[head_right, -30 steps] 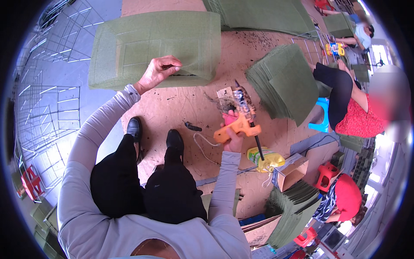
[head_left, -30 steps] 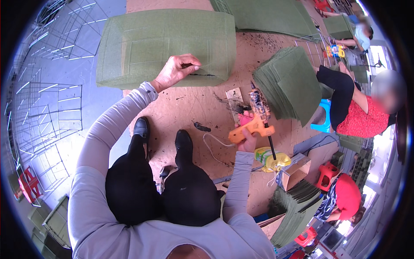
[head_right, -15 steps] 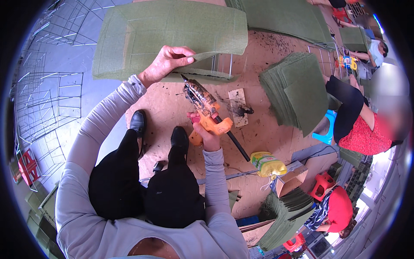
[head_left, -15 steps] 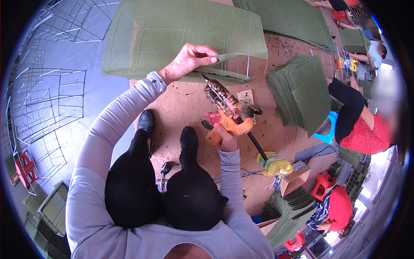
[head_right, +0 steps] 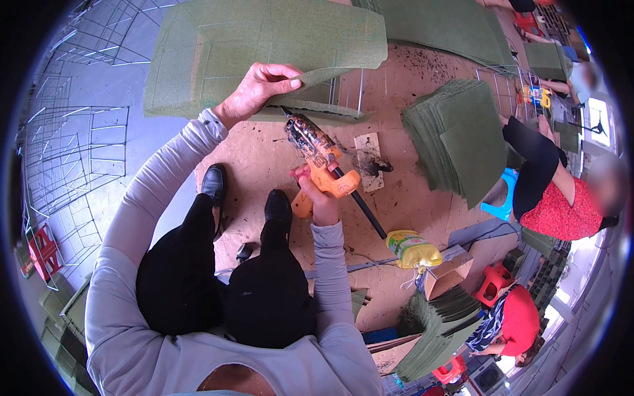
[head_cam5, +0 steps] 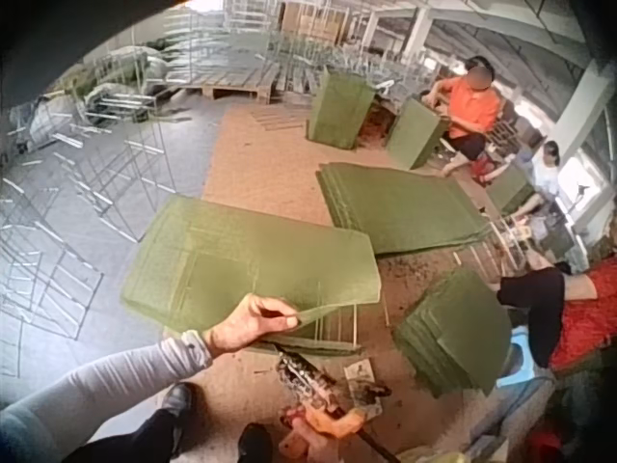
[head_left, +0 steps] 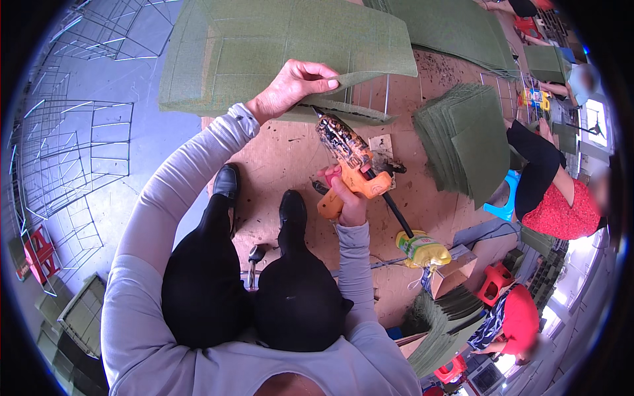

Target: Applying hot glue to the edges of a green mesh screen and folding it to secure the mesh to a wire frame.

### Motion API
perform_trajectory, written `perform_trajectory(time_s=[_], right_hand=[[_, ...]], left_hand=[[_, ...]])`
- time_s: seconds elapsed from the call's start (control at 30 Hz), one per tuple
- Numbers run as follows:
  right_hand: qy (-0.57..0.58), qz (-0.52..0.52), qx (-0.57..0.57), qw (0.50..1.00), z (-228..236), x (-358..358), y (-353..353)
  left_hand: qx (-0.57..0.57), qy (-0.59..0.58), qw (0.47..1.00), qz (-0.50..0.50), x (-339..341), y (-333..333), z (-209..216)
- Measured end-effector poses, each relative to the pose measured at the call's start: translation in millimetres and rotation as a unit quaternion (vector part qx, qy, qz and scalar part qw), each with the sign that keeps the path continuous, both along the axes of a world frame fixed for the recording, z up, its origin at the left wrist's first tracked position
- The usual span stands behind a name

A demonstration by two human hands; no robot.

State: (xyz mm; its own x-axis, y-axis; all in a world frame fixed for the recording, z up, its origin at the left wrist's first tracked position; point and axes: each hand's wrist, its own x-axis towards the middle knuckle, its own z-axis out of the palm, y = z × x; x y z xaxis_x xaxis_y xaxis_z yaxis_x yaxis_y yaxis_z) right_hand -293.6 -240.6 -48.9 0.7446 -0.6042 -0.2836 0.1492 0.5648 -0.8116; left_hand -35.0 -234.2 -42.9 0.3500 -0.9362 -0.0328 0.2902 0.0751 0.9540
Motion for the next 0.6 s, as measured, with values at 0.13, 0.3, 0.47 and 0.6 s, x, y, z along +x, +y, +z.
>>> perform_trajectory(time_s=[0.13, 0.3, 0.47, 0.6], right_hand=[[-0.002, -0.007, 0.004, 1.000, -1.4, -1.0, 0.4], [-0.005, -0.029, 0.014, 0.999, 0.7, 0.5, 1.9], [0.003, -0.037, 0.032, 0.999, 1.6, -6.3, -1.8], [0.011, -0.045, 0.022, 0.999, 1.6, -8.2, -1.7]], left_hand=[[0.001, 0.006, 1.000, 0.002, -0.1, 0.7, -0.1], [-0.004, 0.021, 1.000, 0.007, 0.1, 0.1, -4.3], [0.001, 0.027, 1.000, 0.010, -0.3, 1.0, -2.2], [-0.001, 0.032, 0.999, 0.010, 0.7, 0.8, -0.3]])
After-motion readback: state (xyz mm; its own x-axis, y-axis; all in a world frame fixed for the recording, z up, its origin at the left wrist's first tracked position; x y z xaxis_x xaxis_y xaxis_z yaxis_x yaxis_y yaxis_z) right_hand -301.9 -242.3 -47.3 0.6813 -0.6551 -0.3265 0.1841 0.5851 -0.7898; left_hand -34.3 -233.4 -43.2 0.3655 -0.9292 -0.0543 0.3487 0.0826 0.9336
